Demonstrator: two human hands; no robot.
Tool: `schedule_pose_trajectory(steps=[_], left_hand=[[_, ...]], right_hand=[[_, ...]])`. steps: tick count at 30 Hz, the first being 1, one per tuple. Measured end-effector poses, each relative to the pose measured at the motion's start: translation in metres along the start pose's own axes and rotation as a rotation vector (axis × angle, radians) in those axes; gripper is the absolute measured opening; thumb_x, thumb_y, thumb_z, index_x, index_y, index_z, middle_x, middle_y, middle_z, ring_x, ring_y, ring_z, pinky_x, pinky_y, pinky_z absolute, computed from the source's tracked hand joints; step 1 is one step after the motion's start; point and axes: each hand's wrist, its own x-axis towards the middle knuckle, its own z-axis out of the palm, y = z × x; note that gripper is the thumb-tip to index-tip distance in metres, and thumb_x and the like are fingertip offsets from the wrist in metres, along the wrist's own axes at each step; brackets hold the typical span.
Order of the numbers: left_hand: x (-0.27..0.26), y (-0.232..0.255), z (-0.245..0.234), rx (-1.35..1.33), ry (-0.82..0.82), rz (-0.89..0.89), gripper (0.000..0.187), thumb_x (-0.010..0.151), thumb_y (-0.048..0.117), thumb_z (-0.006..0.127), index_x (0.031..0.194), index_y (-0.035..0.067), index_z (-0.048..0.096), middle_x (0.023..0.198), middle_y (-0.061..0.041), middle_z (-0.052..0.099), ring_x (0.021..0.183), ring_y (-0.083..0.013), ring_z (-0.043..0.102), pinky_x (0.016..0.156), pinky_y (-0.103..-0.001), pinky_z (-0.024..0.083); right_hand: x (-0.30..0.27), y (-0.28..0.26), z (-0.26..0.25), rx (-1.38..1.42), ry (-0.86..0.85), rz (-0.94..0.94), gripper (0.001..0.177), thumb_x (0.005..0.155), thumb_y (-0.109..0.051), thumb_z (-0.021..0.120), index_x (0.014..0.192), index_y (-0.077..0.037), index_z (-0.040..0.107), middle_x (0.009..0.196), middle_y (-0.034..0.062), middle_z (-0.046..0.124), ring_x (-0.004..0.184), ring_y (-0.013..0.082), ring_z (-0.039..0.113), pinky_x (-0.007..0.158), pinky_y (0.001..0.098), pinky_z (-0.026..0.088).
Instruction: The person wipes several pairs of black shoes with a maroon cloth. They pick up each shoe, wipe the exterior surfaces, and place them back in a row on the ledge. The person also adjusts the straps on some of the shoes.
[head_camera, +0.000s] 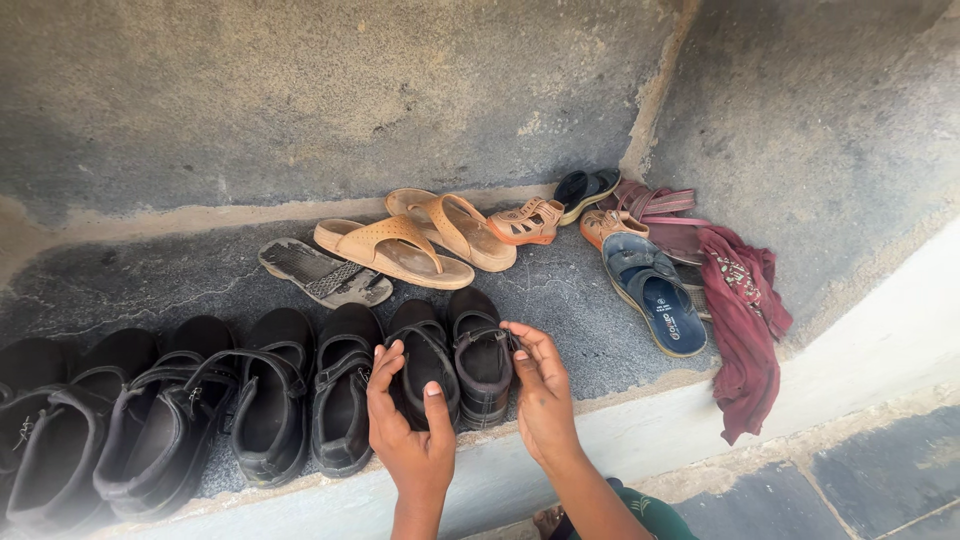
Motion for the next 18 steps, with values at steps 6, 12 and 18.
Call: schedule_pose_trajectory(steps=[6,12,18], left_hand=[[0.0001,0.0008,-0.0015,-0.015,0.005,-0.015,0.041,0.094,0.008,0.062,0.131,-0.006,0.050,0.140,-0.024,0.061,0.144,-0.0436,0.050,0.118,-0.050,0.040],[0.0003,0.0005,-0.0028,-0.017,0.004,-0.026,0.043,0.093,0.008,0.063,0.131,-0.006,0.049,0.140,-0.024,0.060,0.143,-0.0426,0.050,0.118,-0.049,0.040],[-0.0007,-0.0017,-0.0039,0.008,-0.026,-0.026,0.043,0.095,0.011,0.062,0.132,-0.005,0.048,0.140,-0.024,0.060,0.145,-0.0442,0.048,0.118,-0.051,0.039]], right_hand=[[-0.0033,0.0021,-0.0021,-0.026,-0.014,-0.031,0.032,0.105,-0.002,0.042,0.135,0.003,0.053,0.142,0.0155,0.056,0.125,0.0177,0.057,0.108,0.0322,0.046],[-0.0058,-0.0020,0.0027,-0.093,-0.001,-0.036,0.033,0.105,-0.005,0.042,0.135,0.002,0.053,0.144,0.0160,0.056,0.126,0.0180,0.057,0.109,0.0326,0.047],[-0.0087,-0.0023,0.0044,-0.151,0.006,-0.049,0.035,0.104,-0.008,0.043,0.137,0.001,0.050,0.145,0.0169,0.055,0.126,0.0190,0.058,0.109,0.0327,0.048]])
